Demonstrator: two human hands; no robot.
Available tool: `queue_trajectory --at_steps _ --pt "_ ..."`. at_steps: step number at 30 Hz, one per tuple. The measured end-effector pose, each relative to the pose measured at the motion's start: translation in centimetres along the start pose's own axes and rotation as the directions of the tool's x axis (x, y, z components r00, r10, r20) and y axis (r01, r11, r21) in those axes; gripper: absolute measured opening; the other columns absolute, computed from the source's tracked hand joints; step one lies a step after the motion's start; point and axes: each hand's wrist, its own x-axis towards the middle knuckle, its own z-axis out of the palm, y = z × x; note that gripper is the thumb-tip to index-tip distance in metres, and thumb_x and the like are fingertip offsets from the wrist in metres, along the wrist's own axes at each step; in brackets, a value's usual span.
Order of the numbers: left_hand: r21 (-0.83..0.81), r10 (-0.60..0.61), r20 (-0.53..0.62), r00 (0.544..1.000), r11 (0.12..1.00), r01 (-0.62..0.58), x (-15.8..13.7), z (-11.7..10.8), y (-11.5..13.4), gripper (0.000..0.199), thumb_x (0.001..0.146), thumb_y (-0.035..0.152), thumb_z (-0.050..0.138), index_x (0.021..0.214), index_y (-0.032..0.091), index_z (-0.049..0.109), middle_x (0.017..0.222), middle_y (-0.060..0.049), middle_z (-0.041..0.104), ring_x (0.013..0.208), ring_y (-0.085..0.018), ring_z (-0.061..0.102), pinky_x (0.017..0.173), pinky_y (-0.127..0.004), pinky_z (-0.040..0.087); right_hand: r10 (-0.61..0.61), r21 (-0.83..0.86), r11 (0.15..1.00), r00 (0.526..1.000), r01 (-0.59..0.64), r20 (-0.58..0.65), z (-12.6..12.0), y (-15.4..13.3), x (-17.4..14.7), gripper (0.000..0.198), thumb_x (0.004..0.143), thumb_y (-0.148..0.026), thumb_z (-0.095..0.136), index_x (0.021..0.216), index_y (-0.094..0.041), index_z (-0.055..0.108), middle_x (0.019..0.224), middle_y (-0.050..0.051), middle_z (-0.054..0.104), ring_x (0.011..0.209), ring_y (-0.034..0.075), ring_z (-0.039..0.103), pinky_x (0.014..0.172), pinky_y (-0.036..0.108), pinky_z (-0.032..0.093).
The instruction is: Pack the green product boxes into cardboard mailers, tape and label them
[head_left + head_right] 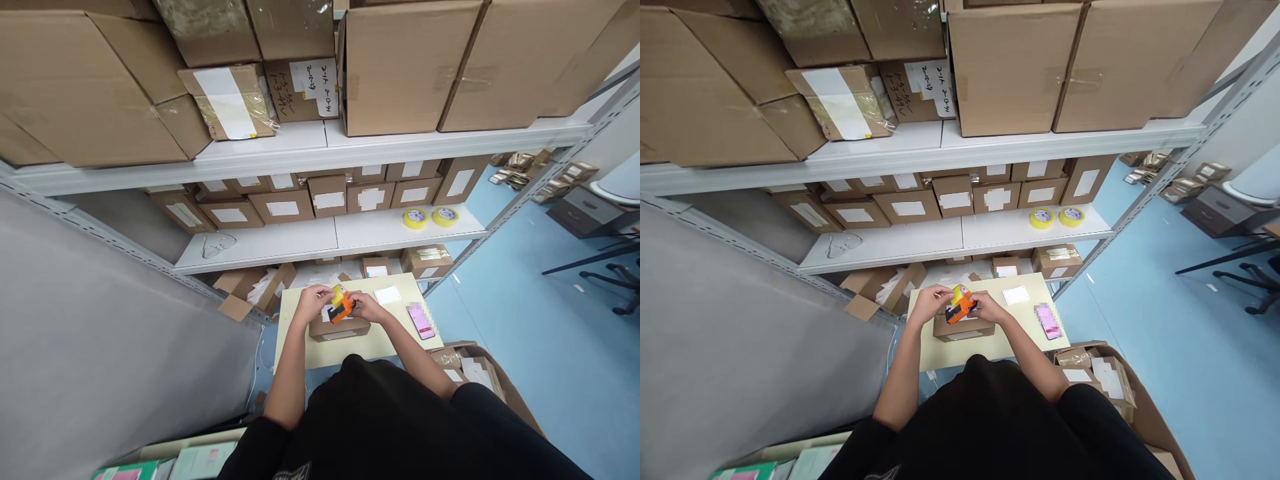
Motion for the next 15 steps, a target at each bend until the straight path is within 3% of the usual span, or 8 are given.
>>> queue_trajectory --at_steps 3,8,15 --pt "0.083 0.051 -0.05 0.997 0.995 -0.047 -0.1 0.4 -0.1 0.02 0.086 0.038 0.067 0.081 0.023 0.08 0.086 -0.004 0.078 0.08 -0.02 0.069 0.075 -0.031 0.052 -0.024 -0.025 0.999 0.999 0.023 -0.044 0.5 0.2 -0.5 0.02 0.078 -0.03 0.076 0.093 -0.023 0.065 0.097 0.003 0.066 0.091 0.022 0.06 0.086 0.034 0.048" --pt "0.108 0.065 -0.089 0.994 0.993 -0.055 -0.6 0.9 -0.3 0.019 0.088 0.032 0.063 0.084 0.023 0.079 0.086 -0.004 0.078 0.08 -0.02 0.068 0.075 -0.031 0.05 -0.024 -0.069 0.997 0.999 0.022 -0.03 1.6 -0.4 -1.3 0.034 0.081 -0.041 0.081 0.105 -0.023 0.065 0.102 0.004 0.067 0.093 0.022 0.06 0.085 0.034 0.048" --pt "0.119 0.074 -0.136 0.988 0.991 -0.058 -1.2 0.8 0.3 0.022 0.09 0.034 0.062 0.081 0.024 0.079 0.087 -0.004 0.077 0.083 -0.021 0.069 0.076 -0.032 0.05 0.002 -0.099 0.995 0.996 -0.011 -0.091 1.6 -0.3 -1.3 0.036 0.082 -0.051 0.08 0.103 -0.023 0.072 0.097 0.004 0.069 0.094 0.026 0.062 0.083 0.034 0.047"
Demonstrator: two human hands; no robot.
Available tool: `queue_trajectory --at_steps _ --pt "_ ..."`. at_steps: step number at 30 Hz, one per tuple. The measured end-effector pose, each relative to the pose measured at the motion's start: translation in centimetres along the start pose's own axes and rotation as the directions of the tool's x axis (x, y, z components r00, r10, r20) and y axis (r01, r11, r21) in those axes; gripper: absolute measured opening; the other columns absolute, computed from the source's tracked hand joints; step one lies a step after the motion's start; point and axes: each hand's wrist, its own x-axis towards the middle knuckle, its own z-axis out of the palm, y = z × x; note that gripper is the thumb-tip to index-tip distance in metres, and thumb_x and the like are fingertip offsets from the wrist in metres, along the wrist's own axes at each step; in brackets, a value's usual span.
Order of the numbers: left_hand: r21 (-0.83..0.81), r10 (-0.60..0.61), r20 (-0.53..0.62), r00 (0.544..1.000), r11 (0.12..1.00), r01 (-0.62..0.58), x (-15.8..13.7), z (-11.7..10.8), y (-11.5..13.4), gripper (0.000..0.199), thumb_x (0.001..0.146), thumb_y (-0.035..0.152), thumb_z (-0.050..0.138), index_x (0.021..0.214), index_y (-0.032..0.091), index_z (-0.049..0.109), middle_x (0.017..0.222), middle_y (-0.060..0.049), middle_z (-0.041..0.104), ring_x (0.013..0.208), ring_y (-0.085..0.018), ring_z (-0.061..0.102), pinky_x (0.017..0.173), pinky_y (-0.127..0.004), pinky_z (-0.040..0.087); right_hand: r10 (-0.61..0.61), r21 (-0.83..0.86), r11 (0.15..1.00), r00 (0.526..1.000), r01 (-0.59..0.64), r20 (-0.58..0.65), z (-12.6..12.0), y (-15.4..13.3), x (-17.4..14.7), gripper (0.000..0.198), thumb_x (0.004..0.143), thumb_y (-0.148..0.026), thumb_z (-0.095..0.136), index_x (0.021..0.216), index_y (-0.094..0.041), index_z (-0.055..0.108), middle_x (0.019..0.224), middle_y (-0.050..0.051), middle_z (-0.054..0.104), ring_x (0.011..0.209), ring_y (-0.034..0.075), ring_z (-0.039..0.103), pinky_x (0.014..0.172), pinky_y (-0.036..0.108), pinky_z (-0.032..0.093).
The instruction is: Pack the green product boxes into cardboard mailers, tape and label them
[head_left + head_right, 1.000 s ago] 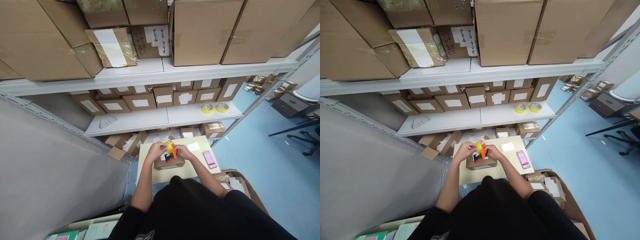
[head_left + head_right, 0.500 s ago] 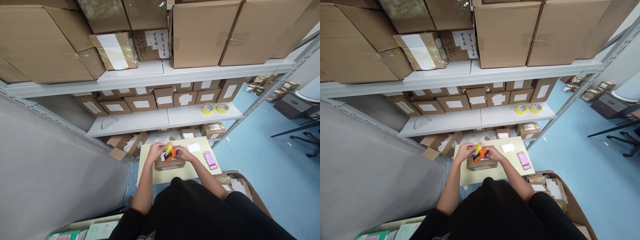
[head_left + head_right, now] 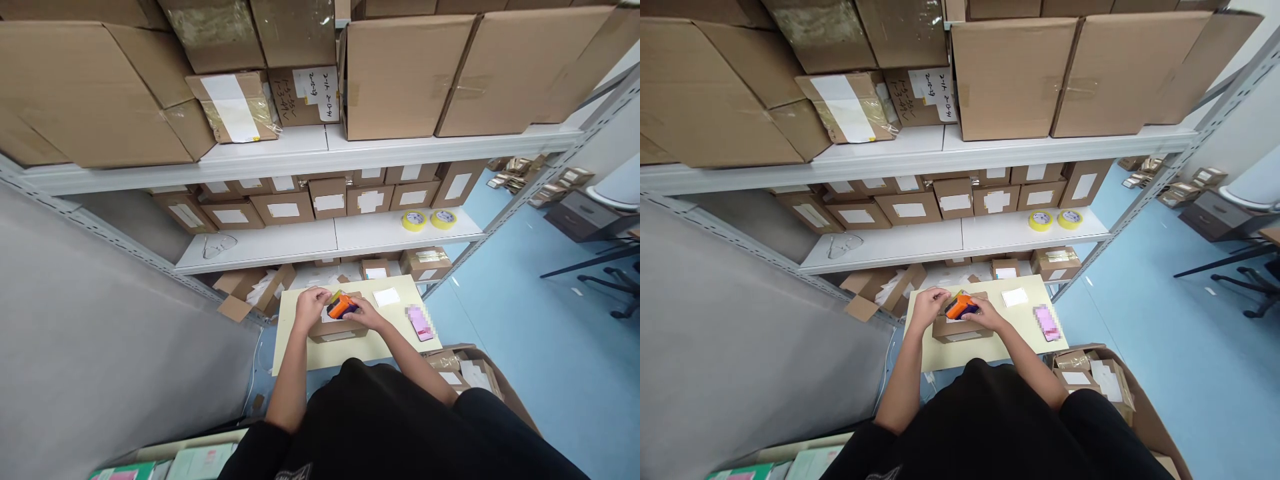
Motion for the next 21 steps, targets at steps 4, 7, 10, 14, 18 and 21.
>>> queue_trajectory --at_steps 4,7,10,14,18,21 --pt "0.039 0.034 -0.032 0.999 0.999 -0.032 -0.2 -0.6 1.4 0.023 0.092 0.033 0.061 0.082 0.024 0.079 0.085 -0.004 0.075 0.082 -0.021 0.068 0.076 -0.032 0.05 -0.006 0.013 1.0 1.0 0.006 -0.016 -0.5 0.0 0.1 0.036 0.083 -0.051 0.079 0.107 -0.024 0.073 0.102 0.004 0.069 0.096 0.026 0.062 0.085 0.035 0.047" --pt "0.105 0.078 -0.093 0.993 0.992 -0.068 -0.6 -1.4 3.0 0.024 0.095 0.034 0.059 0.084 0.025 0.079 0.084 -0.004 0.073 0.083 -0.021 0.067 0.077 -0.032 0.049 0.009 -0.004 1.0 0.999 -0.009 -0.035 -1.0 -0.3 0.2 0.035 0.083 -0.052 0.079 0.103 -0.024 0.073 0.098 0.004 0.068 0.092 0.025 0.06 0.083 0.034 0.046" --pt "0.205 0.15 -0.086 0.985 0.97 -0.13 -1.0 -2.3 4.5 0.025 0.096 0.033 0.058 0.085 0.027 0.08 0.083 -0.005 0.072 0.086 -0.022 0.066 0.08 -0.032 0.049 0.017 0.027 1.0 0.999 -0.016 -0.029 -1.4 -0.6 0.4 0.036 0.083 -0.055 0.078 0.1 -0.023 0.072 0.094 0.003 0.067 0.086 0.023 0.059 0.078 0.032 0.045" --pt "0.244 0.173 -0.144 0.974 0.96 -0.134 -1.5 -3.4 5.2 0.025 0.097 0.033 0.058 0.086 0.027 0.08 0.085 -0.005 0.072 0.088 -0.023 0.066 0.083 -0.033 0.05 0.024 0.079 0.997 1.0 -0.024 0.005 -2.0 -0.3 0.9 0.038 0.082 -0.056 0.078 0.096 -0.022 0.07 0.089 0.001 0.065 0.083 0.021 0.058 0.072 0.028 0.043" --pt "0.174 0.095 -0.278 0.956 0.984 -0.047 -1.5 -4.8 3.8 0.023 0.095 0.035 0.059 0.088 0.026 0.08 0.085 -0.003 0.073 0.082 -0.021 0.066 0.079 -0.031 0.05 0.108 0.038 0.993 0.994 -0.109 0.026 -2.9 1.7 0.6 0.041 0.079 -0.058 0.08 0.098 -0.022 0.072 0.091 0.0 0.068 0.083 0.02 0.061 0.071 0.028 0.045" --pt "0.118 -0.019 -0.275 0.961 0.992 0.053 -1.4 -5.4 1.7 0.02 0.09 0.035 0.063 0.084 0.025 0.079 0.081 -0.002 0.073 0.072 -0.019 0.063 0.071 -0.03 0.048 0.172 -0.025 0.985 0.985 -0.171 0.017 -3.3 3.5 -0.2 0.041 0.077 -0.057 0.081 0.099 -0.023 0.074 0.088 0.0 0.07 0.079 0.02 0.063 0.069 0.029 0.045"
